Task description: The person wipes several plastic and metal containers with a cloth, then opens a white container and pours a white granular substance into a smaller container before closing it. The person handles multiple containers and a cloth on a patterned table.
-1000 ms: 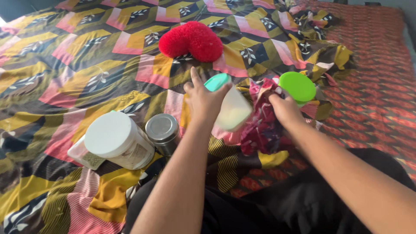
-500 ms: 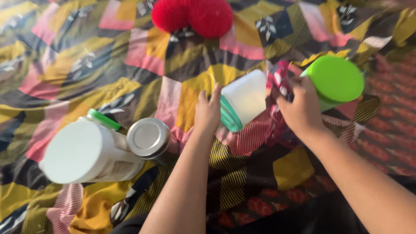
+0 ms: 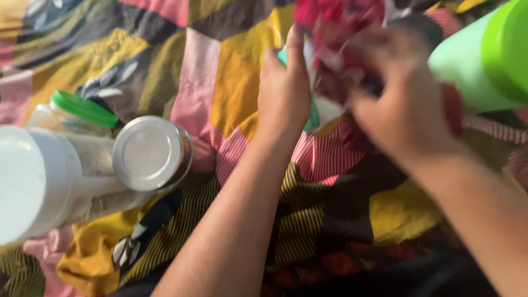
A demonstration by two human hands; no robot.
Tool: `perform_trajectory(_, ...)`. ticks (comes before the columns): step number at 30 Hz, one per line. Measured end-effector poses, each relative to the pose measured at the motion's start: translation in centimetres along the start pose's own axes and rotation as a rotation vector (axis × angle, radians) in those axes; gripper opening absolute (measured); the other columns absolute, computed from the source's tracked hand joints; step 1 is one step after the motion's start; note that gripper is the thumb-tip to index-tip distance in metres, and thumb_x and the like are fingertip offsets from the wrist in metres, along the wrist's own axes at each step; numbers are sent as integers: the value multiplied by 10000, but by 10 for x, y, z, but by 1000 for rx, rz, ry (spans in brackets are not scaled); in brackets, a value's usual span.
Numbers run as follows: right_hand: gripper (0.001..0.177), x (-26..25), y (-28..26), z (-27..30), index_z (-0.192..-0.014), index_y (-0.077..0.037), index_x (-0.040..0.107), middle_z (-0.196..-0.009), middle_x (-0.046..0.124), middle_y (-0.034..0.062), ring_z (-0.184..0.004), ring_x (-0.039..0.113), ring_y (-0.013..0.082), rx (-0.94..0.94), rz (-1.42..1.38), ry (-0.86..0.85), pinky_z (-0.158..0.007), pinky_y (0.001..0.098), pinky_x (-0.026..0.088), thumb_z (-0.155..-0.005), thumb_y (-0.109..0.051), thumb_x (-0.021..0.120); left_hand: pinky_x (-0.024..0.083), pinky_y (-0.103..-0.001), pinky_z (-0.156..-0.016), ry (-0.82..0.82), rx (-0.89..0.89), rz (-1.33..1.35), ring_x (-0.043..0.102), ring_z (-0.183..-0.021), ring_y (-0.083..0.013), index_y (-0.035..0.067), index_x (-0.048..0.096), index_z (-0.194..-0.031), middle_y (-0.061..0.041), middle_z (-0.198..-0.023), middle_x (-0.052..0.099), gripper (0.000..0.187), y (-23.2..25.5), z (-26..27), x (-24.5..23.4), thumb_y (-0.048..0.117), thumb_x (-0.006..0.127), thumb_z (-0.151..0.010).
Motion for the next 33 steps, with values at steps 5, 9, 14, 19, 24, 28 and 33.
perform_trajectory(5, 111, -10, 64, 15, -1114, 61, 609, -1029, 656, 191, -928, 671, 364, 70, 14, 109, -858, 424, 522, -1035, 16, 673, 472, -517, -986, 55, 38, -31, 617, -1173, -459, -7, 533, -1323, -302, -1251, 638, 796, 3, 4, 1, 675, 378, -942)
perform_trajectory(9, 100, -2, 60, 29, -1076, 59, 627, -1012, 686, 206, -915, 696, 380, 89, 28, 102, -841, 445, 530, -1001, 21, 682, 534, -506, -934, 55, 399, -439, 604, -1162, -470, 70, 459, -1426, -300, -1322, 561, 522, 15, 21, 8, 332, 460, -974)
perform_trajectory(14, 262, 0, -3, 20, -1190, 56, 665, -1095, 683, 229, -1044, 643, 417, -76, -47, 57, -945, 466, 510, -928, 64, 675, 576, -497, -821, 109, 635, -573, 617, -1110, -465, 151, 413, -1430, -273, -1308, 517, 458, 17, 32, 11, 274, 600, -1030)
perform_trajectory(19, 258, -14, 13, -3, -1185, 62, 685, -1140, 680, 241, -1099, 634, 424, 31, 7, 37, -947, 487, 508, -927, 57, 688, 584, -477, -877, 121, 777, -696, 605, -1168, -460, 129, 345, -1572, -297, -1351, 496, 606, 31, 47, 11, 123, 580, -1014)
perform_trajectory(24, 271, -34, 33, -11, -1233, 84, 643, -1216, 626, 261, -1143, 619, 429, 123, -21, 171, -972, 471, 498, -967, 39, 659, 518, -494, -952, 69, 587, -335, 577, -1190, -479, 11, 372, -1471, -333, -1358, 504, 491, 58, 56, 3, 305, 503, -1100)
perform_trajectory(28, 216, -26, -7, -8, -1206, 27, 669, -1179, 637, 211, -1136, 636, 401, 196, -93, 93, -979, 449, 508, -1001, -33, 702, 469, -485, -1022, 15, 437, -90, 562, -1228, -461, -47, 430, -1413, -313, -1372, 537, 578, 57, 56, 0, 434, 423, -1092)
perform_trajectory(33, 342, -23, -11, -13, -1216, 11, 693, -1143, 644, 216, -1042, 644, 399, 147, -93, 52, -880, 442, 519, -887, -78, 724, 473, -465, -1028, 21, 325, 24, 589, -1204, -410, 36, 572, -1329, -217, -1299, 631, 468, 49, 42, -2, 370, 328, -1108)
Point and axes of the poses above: each hand's wrist, its own z-axis away from the middle knuckle, its own x-axis out of the palm, y = z × x, the point moved 7 cm from there along -z, towards the middle knuckle
